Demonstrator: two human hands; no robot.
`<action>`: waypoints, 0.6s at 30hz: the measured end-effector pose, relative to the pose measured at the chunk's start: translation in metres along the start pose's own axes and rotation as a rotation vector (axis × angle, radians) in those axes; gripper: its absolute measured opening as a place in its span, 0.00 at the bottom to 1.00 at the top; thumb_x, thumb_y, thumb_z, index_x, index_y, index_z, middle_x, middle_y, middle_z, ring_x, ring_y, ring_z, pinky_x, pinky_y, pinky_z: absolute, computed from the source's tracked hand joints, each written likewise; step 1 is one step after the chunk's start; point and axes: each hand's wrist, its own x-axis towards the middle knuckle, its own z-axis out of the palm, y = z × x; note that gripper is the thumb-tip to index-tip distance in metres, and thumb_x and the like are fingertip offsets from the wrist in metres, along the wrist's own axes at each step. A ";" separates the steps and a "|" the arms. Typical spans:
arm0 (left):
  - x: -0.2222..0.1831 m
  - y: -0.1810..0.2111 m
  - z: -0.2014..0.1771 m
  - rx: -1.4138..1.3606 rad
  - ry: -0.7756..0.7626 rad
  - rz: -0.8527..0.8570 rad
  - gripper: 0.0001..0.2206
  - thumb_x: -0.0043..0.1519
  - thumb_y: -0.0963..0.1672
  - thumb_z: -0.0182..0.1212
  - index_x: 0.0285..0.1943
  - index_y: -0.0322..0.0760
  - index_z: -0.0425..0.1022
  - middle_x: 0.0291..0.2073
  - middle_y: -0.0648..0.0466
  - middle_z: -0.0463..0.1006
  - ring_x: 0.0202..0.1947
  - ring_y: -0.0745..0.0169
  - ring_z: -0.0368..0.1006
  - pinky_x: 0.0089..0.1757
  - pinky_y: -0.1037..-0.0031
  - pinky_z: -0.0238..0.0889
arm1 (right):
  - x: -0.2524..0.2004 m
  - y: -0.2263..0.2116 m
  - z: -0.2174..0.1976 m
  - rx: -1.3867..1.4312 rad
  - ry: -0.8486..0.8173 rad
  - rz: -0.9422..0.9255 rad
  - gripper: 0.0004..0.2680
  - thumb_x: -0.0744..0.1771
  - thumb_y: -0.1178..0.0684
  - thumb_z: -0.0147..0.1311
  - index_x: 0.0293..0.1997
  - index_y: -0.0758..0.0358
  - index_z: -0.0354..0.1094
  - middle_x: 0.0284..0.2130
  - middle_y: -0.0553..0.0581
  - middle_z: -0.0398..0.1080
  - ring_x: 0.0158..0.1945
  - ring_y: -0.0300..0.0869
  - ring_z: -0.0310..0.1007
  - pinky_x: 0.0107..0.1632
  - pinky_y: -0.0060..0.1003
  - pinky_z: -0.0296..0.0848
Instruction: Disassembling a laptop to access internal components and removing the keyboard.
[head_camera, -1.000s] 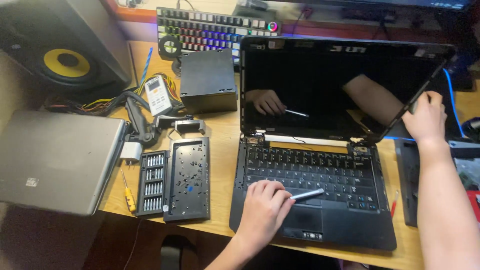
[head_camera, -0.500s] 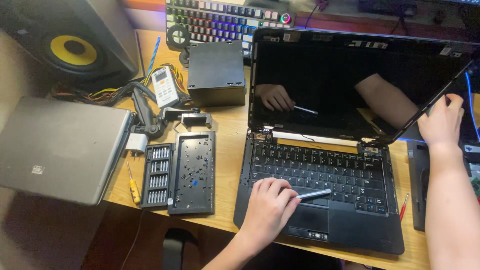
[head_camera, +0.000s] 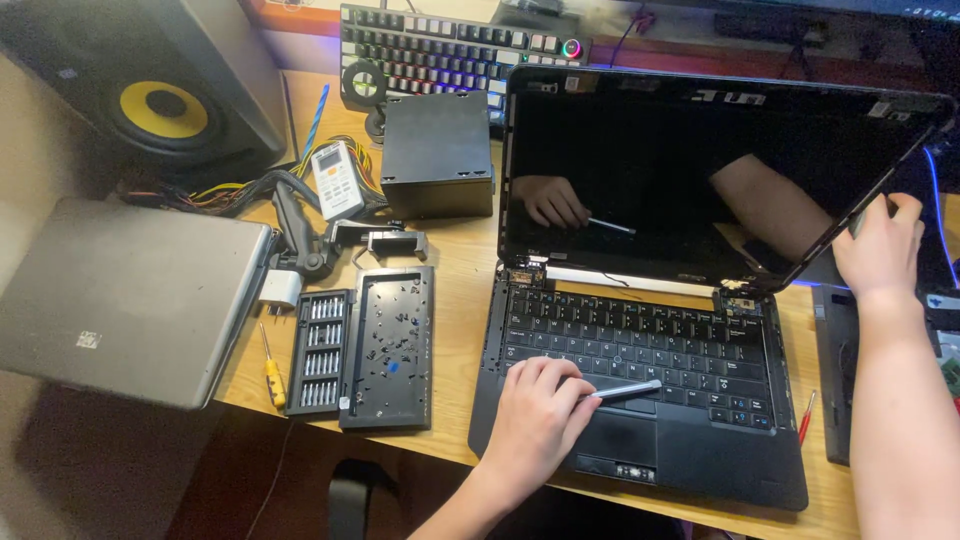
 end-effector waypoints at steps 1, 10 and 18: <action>0.000 0.000 0.000 0.002 -0.004 -0.003 0.05 0.61 0.42 0.68 0.41 0.37 0.78 0.43 0.53 0.75 0.51 0.52 0.70 0.54 0.60 0.60 | 0.000 0.000 -0.001 0.016 -0.004 -0.006 0.12 0.70 0.52 0.59 0.55 0.68 0.65 0.60 0.73 0.59 0.58 0.72 0.63 0.63 0.61 0.67; 0.001 0.000 0.000 0.000 -0.002 0.001 0.05 0.61 0.42 0.68 0.41 0.38 0.78 0.43 0.54 0.75 0.50 0.52 0.70 0.54 0.60 0.60 | -0.001 0.006 0.004 -0.001 0.011 -0.028 0.13 0.70 0.52 0.59 0.57 0.68 0.65 0.61 0.73 0.58 0.59 0.71 0.63 0.64 0.60 0.67; 0.002 -0.002 -0.001 0.002 0.004 0.011 0.05 0.60 0.43 0.68 0.40 0.37 0.78 0.42 0.53 0.75 0.51 0.52 0.70 0.53 0.60 0.60 | 0.007 0.005 -0.001 0.035 -0.039 0.004 0.19 0.69 0.51 0.61 0.64 0.70 0.58 0.62 0.78 0.57 0.61 0.75 0.61 0.64 0.63 0.65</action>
